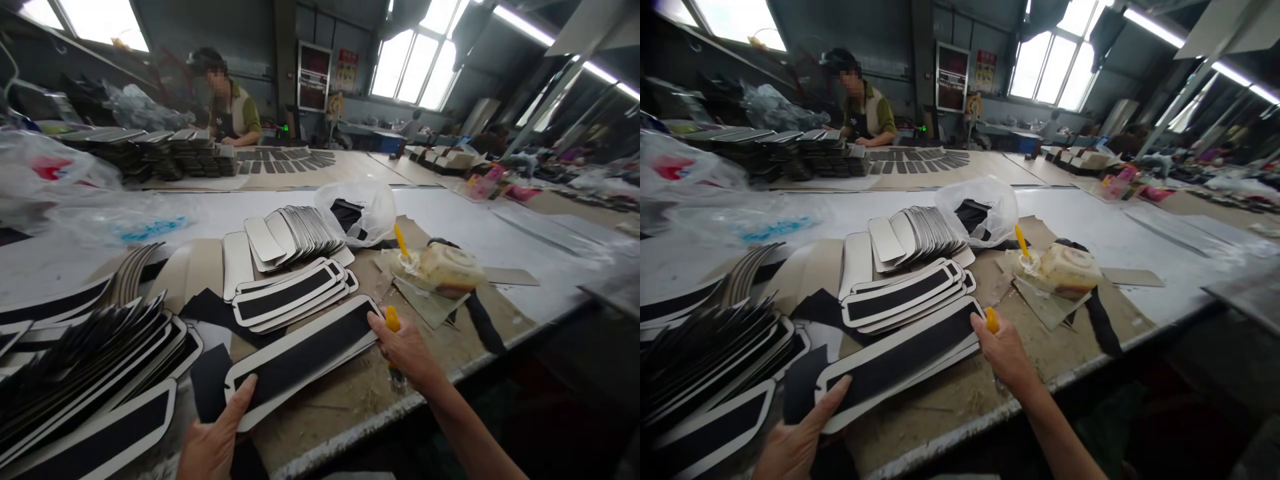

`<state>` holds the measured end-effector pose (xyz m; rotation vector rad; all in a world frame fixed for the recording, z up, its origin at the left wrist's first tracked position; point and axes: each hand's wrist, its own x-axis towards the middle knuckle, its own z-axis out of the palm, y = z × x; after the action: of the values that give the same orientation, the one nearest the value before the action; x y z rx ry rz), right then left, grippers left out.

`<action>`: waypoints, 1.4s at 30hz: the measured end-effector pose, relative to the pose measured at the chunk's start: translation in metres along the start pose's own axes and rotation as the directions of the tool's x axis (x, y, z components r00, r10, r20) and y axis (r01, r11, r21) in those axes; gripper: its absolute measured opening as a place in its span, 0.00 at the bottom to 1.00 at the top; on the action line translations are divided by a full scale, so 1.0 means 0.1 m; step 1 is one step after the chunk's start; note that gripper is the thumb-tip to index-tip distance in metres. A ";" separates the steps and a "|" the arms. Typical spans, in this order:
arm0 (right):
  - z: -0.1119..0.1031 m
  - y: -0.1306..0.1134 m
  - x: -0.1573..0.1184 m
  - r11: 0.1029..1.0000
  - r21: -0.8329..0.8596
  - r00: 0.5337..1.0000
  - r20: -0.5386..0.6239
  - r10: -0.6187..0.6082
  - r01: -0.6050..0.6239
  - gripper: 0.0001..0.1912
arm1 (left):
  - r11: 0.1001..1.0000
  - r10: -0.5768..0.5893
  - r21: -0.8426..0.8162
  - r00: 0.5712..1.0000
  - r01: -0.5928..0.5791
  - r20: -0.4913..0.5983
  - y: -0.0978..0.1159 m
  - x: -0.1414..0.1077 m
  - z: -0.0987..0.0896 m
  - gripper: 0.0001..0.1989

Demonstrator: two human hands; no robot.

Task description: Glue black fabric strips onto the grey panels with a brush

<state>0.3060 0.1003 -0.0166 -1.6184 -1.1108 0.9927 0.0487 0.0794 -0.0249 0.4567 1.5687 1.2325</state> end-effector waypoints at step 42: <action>-0.11 0.10 0.08 0.944 0.202 0.964 0.010 0.265 -0.262 0.22 | 0.982 0.101 0.152 0.989 -0.116 0.108 -0.09 0.01 0.01 0.17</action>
<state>0.3207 0.1032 -0.0241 -1.6315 -0.7645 1.2211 0.0517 0.0768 -0.0334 0.7039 1.5786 1.1531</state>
